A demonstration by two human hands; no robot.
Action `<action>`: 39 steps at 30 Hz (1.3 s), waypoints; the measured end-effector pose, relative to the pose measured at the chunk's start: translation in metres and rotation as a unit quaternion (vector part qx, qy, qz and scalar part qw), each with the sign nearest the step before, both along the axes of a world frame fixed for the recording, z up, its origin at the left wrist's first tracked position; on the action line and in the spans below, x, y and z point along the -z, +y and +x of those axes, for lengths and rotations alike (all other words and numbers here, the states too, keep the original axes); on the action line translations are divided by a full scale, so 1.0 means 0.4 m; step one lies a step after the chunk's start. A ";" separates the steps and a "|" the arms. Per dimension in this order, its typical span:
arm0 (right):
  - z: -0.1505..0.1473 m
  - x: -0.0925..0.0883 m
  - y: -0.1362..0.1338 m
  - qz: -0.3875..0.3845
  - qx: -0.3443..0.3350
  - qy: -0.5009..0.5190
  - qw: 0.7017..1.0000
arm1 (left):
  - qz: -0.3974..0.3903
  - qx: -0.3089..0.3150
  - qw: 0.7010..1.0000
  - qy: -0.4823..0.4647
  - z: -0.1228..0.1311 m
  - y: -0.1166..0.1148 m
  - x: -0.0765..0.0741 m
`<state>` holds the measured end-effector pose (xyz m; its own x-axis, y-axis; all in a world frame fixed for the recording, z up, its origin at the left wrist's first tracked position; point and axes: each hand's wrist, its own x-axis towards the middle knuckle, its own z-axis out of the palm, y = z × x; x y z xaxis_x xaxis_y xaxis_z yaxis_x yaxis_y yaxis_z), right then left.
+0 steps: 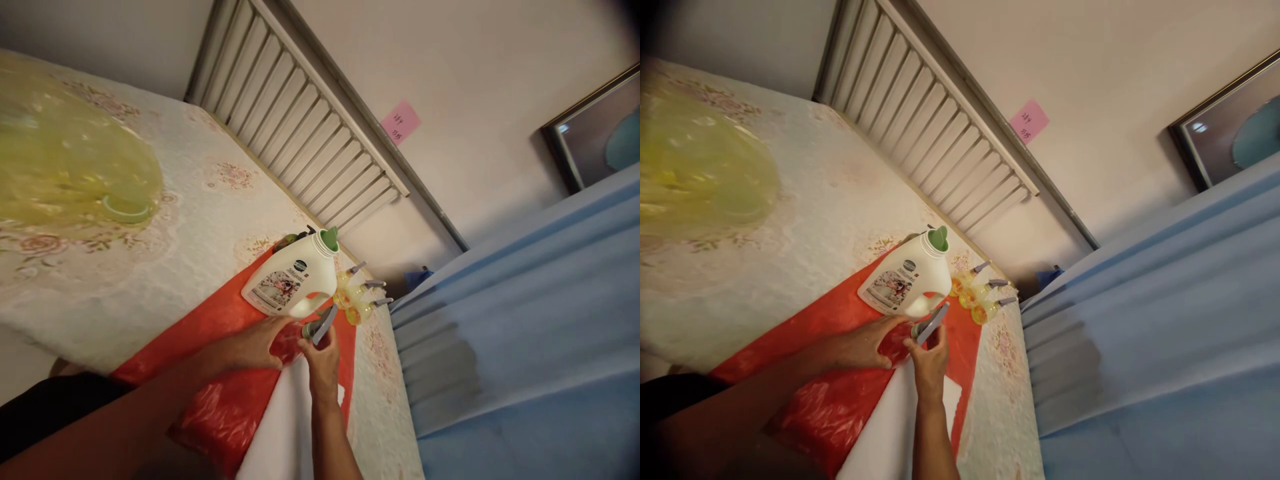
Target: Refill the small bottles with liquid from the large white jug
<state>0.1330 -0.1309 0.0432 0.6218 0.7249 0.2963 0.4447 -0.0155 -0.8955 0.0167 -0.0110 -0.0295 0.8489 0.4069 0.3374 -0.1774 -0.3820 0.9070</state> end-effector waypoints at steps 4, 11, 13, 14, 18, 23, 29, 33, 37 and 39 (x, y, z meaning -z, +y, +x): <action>-0.008 -0.015 -0.013 0.004 -0.059 0.069 0.996 | -0.008 0.008 1.000 0.001 -0.003 -0.003 -0.006; 0.012 0.015 0.008 0.008 0.009 0.065 0.998 | -0.011 0.003 0.999 0.031 -0.022 -0.009 -0.047; 0.012 0.020 0.009 0.002 0.019 0.050 0.999 | -0.011 0.002 0.999 0.033 -0.020 -0.008 -0.044; 0.010 0.018 0.006 0.001 0.016 0.049 0.999 | -0.010 0.003 0.999 0.033 -0.018 -0.008 -0.040; -0.004 0.001 -0.015 0.012 -0.038 0.079 0.996 | -0.008 0.004 1.000 0.026 -0.013 -0.006 -0.031; 0.003 0.011 -0.005 0.000 -0.010 0.075 0.997 | -0.012 0.009 0.999 0.036 -0.022 -0.009 -0.055; 0.009 0.023 0.004 0.005 0.021 0.057 0.998 | -0.009 0.012 0.999 0.035 -0.020 -0.007 -0.047; -0.005 0.000 -0.013 0.004 -0.038 0.081 0.996 | -0.007 0.008 1.000 0.021 -0.009 -0.003 -0.023; 0.001 0.010 -0.002 -0.008 0.011 0.053 0.998 | -0.002 0.002 1.000 0.017 -0.011 -0.007 -0.027; 0.007 0.026 0.007 -0.013 0.055 0.023 0.998 | 0.000 -0.003 1.000 0.016 -0.014 -0.009 -0.033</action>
